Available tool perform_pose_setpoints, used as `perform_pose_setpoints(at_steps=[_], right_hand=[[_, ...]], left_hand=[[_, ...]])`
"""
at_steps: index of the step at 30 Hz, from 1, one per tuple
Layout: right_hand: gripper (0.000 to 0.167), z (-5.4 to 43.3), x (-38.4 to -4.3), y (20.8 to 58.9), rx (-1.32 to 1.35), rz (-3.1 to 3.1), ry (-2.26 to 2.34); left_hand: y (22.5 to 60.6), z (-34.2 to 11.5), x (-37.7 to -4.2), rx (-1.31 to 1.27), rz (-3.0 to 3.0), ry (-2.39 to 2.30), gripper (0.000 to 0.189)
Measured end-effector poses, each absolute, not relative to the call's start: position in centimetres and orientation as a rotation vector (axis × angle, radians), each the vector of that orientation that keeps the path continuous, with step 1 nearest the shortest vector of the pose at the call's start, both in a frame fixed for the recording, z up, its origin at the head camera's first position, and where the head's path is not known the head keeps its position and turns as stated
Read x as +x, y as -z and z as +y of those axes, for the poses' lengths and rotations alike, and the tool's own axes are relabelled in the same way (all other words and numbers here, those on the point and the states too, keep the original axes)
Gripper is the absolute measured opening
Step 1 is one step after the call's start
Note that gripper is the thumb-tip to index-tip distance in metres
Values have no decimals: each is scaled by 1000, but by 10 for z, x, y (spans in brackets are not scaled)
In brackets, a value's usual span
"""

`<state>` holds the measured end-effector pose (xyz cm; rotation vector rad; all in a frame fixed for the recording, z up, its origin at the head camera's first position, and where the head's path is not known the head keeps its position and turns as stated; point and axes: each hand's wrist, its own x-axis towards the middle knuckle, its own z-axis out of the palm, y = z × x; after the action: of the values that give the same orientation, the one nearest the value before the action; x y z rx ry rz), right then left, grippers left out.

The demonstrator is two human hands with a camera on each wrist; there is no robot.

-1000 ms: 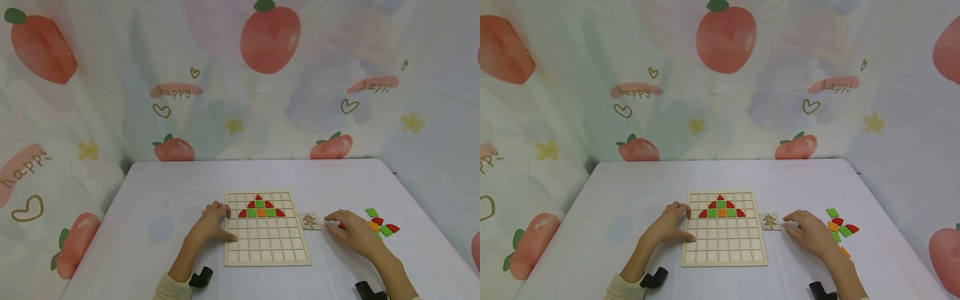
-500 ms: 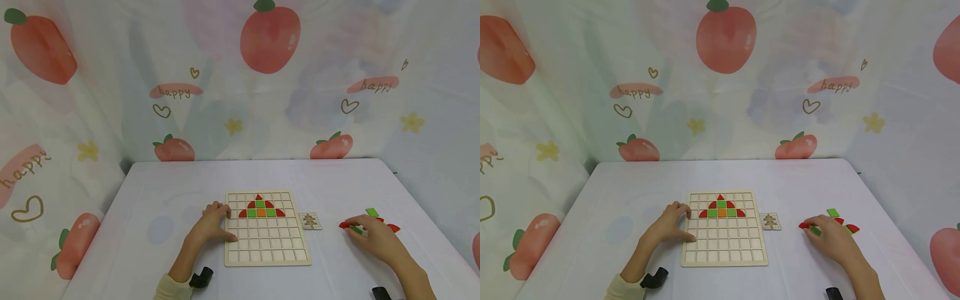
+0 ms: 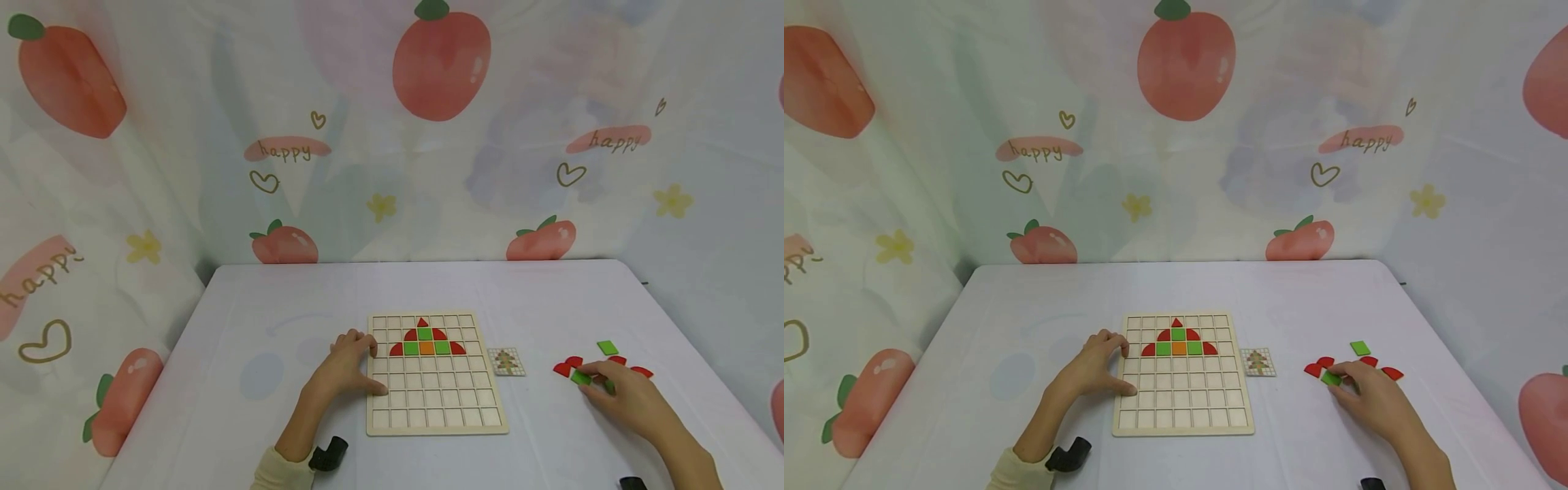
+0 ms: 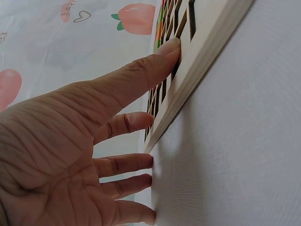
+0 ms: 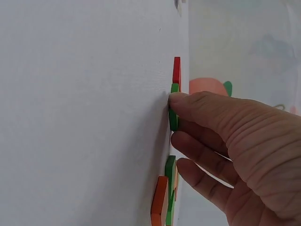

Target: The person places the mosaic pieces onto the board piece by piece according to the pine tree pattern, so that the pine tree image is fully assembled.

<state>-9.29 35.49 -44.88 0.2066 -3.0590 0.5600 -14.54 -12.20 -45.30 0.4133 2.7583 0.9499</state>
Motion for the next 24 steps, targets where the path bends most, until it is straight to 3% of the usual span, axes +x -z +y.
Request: perform_pose_setpoints(at_steps=[24], right_hand=[[30, 331, -96, 453, 315, -2933, -672]], left_hand=[[454, -122, -146, 424, 2769, -925, 56]])
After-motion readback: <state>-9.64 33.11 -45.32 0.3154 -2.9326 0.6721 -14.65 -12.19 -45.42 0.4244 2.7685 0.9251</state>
